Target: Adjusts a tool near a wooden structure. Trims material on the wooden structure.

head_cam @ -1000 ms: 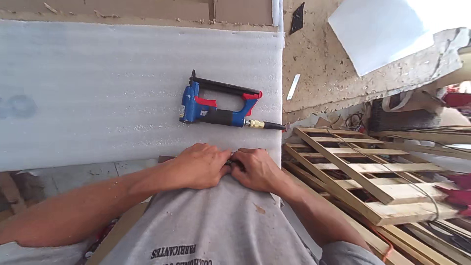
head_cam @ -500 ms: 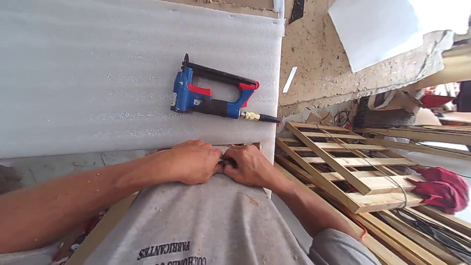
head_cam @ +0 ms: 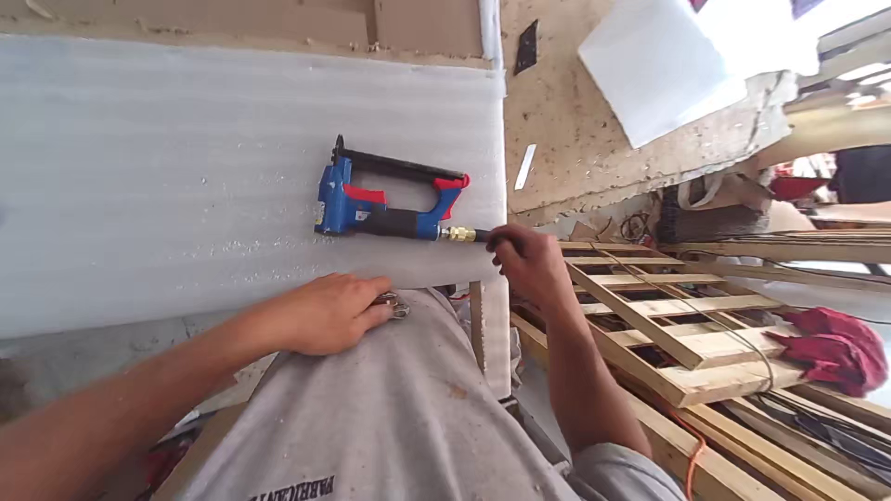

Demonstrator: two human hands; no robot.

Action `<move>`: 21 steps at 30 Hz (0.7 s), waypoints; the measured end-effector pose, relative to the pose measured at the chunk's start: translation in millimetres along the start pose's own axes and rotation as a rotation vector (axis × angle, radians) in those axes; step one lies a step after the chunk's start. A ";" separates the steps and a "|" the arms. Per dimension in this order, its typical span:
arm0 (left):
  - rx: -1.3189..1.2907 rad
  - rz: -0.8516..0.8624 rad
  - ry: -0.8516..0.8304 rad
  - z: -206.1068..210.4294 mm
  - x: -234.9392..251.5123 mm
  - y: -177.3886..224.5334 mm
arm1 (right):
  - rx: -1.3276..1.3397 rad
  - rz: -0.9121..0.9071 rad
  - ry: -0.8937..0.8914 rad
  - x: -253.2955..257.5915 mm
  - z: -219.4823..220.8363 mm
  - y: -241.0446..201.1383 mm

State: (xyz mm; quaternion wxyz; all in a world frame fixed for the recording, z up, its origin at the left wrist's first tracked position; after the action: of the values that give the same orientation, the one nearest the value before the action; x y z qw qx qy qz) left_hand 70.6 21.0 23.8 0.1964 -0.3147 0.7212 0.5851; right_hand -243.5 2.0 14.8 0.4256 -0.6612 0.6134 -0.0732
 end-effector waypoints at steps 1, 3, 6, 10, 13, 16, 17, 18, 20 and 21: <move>-0.055 0.015 0.013 -1.6 -3.2 -3.8 | -0.081 0.024 0.099 7.9 -4.2 1.1; -0.189 0.014 0.016 -8.2 -3.9 -8.8 | -0.202 0.084 0.223 27.3 -11.9 -0.3; -0.408 0.030 0.002 -14.8 -4.0 -15.0 | -0.242 0.074 0.262 67.2 -9.6 -3.7; -0.630 0.158 -0.037 -24.1 -1.1 -22.6 | -0.320 0.082 0.296 128.9 -11.4 -16.2; -0.640 0.207 -0.008 -28.3 -3.3 -26.7 | -0.298 -0.055 0.318 113.1 -10.3 -40.2; -0.608 0.189 0.026 -30.0 -4.6 -28.6 | 0.025 -0.205 0.110 69.3 17.3 -58.0; -0.603 0.176 0.036 -30.6 -3.8 -29.2 | 0.157 -0.253 -0.015 59.3 33.6 -58.8; -0.600 0.160 0.047 -31.0 -1.8 -29.5 | 0.280 -0.298 -0.135 51.0 50.8 -59.4; -0.599 0.128 0.063 -32.7 4.5 -27.8 | 0.473 -0.357 -0.310 39.4 77.6 -59.9; -0.606 0.117 0.062 -34.2 6.7 -26.7 | 0.560 -0.365 -0.340 37.1 86.1 -59.3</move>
State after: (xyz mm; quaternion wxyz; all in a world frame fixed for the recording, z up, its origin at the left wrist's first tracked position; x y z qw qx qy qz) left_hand 86.9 -16.7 8.3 0.0372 -0.3344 0.5363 0.7740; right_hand -137.0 3.6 -16.2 0.6657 -0.6202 0.3624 -0.2020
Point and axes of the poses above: each hand's wrist, its own x-axis towards the middle knuckle, its own z-axis out of the palm, y = z × x, the point moved 1 cm from there along x, towards the middle knuckle, and after that the axes turned 8 degrees about -y, right-handed, at the moved point
